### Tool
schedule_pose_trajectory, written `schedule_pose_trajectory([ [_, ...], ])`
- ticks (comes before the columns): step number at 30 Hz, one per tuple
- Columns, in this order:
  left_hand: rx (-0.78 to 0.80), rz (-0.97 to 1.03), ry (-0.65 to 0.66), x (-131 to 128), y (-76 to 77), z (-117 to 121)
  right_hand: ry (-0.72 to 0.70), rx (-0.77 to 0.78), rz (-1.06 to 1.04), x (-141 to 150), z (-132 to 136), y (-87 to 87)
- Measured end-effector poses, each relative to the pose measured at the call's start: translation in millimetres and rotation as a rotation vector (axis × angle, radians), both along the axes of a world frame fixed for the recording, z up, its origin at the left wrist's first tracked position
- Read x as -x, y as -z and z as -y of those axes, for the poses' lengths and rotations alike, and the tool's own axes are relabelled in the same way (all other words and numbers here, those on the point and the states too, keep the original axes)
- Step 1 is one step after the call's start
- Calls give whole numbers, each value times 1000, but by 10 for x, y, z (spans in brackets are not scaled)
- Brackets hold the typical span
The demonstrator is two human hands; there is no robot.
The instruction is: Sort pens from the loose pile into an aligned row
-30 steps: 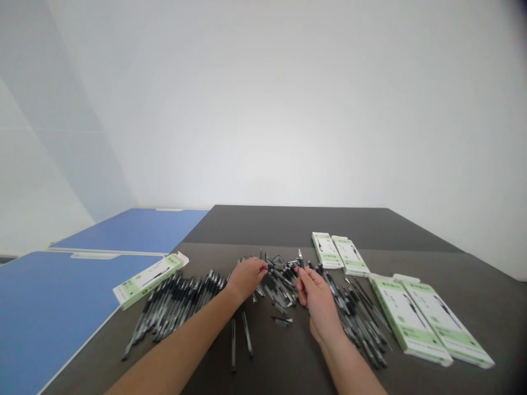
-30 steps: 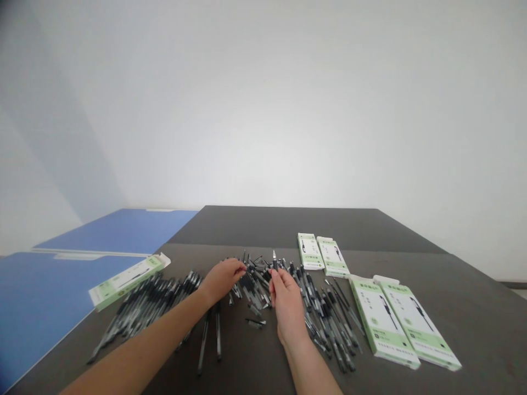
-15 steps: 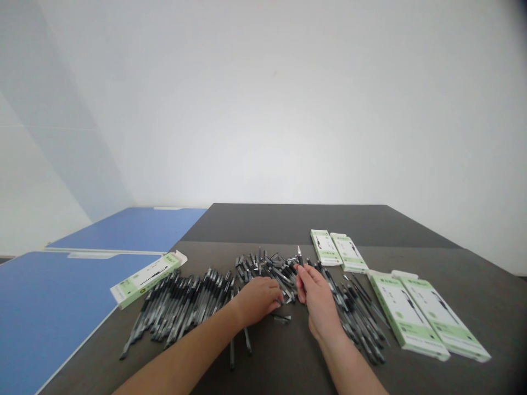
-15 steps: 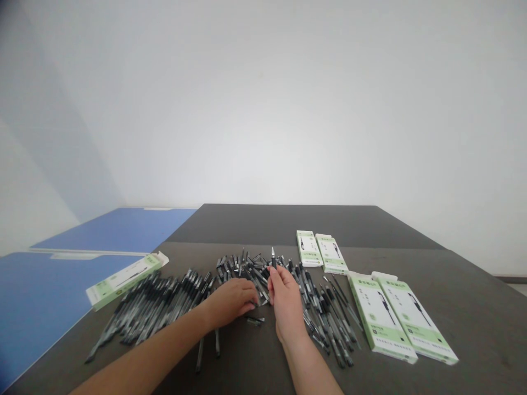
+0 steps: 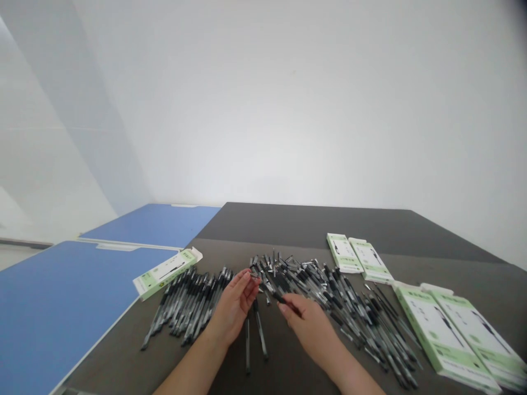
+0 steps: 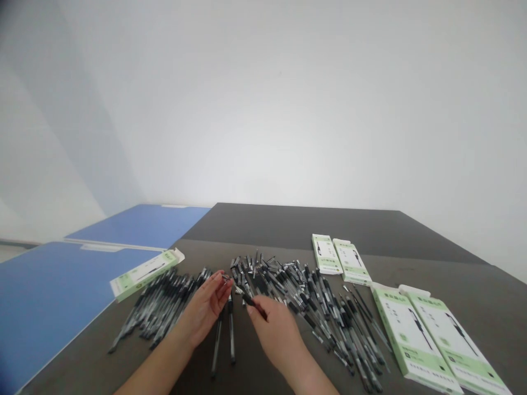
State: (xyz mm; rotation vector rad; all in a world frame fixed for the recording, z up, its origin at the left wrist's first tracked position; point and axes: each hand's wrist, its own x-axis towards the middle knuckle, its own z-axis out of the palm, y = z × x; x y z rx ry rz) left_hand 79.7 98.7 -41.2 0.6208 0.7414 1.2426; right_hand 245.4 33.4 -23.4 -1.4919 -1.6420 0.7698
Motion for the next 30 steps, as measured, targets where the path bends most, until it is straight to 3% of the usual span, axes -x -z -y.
schedule_pose_trajectory([
  [10,-33,-92,97,-60,-39,85,-12,0,177,-7,-4,-3],
  [16,-207,-433,131,-86,-57,129,-16,-29,210,3,-17,49],
  [26,-342,-593,175,-122,-92,75,-38,59,45,7,-80,97],
  [30,-506,-851,75,10,-96,134,-45,57,-42,-12,-94,113],
])
